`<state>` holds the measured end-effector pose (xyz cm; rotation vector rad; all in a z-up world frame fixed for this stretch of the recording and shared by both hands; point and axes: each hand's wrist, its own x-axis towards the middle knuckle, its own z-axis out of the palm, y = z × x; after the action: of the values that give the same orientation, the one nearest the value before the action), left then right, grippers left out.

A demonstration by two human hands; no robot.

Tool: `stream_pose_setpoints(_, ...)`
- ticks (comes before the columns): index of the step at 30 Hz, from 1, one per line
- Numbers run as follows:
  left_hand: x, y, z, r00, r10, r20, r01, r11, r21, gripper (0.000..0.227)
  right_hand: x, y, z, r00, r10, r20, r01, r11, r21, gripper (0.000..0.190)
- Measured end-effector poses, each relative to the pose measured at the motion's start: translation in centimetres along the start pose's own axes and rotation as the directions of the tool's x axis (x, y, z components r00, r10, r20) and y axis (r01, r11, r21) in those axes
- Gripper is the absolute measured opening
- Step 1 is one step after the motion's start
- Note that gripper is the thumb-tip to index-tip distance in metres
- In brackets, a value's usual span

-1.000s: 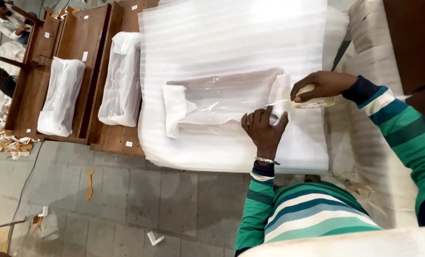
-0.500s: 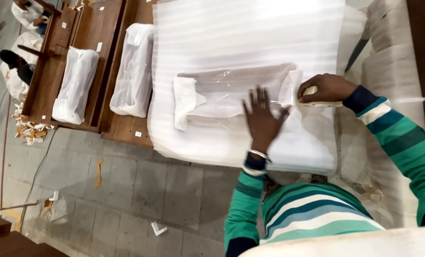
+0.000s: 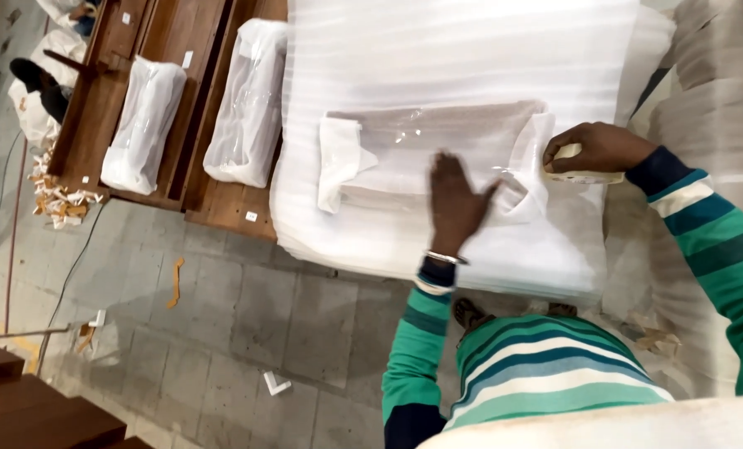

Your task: The person wraps wooden furniture frames in foam sheeting and secures them with adhesive tape.

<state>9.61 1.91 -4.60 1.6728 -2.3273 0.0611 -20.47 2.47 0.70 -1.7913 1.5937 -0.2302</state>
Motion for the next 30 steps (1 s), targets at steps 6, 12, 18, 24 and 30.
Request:
stream_pose_setpoints(6, -2.3, 2.8, -2.8, 0.981, -0.052, -0.186, 0.032, 0.993, -0.112, 0.102, 0.8, 1.7, 0.7, 0.996, -0.081, -0.047, 0.084, 0.995, 0.054, 0.039)
stream_pose_setpoints(12, -4.1, 0.9, 3.0, 0.795, -0.578, -0.184, 0.15, 0.481, -0.864, 0.099, 1.5, 1.4, 0.4, 0.999, -0.021, -0.05, 0.023, 0.999, 0.027, 0.042)
stream_pose_setpoints(18, -6.1, 6.4, -3.2, 0.84, -0.447, -0.308, 0.066, 0.647, -0.759, 0.087, 1.2, 1.1, -0.1, 0.995, -0.096, -0.01, 0.097, 0.991, 0.097, 0.037)
stream_pose_setpoints(24, 1.7, 11.1, -4.2, 0.973, 0.14, -0.186, -0.232, 0.517, -0.824, 0.025, 0.7, 2.8, 0.0, 0.978, -0.206, -0.026, 0.207, 0.973, 0.103, 0.05)
stream_pose_setpoints(30, 6.2, 11.4, -0.6, 0.948, 0.316, 0.046, -0.234, 0.784, -0.575, 0.023, -0.1, 2.5, -1.1, 0.988, -0.133, 0.082, 0.107, 0.956, 0.272, 0.067)
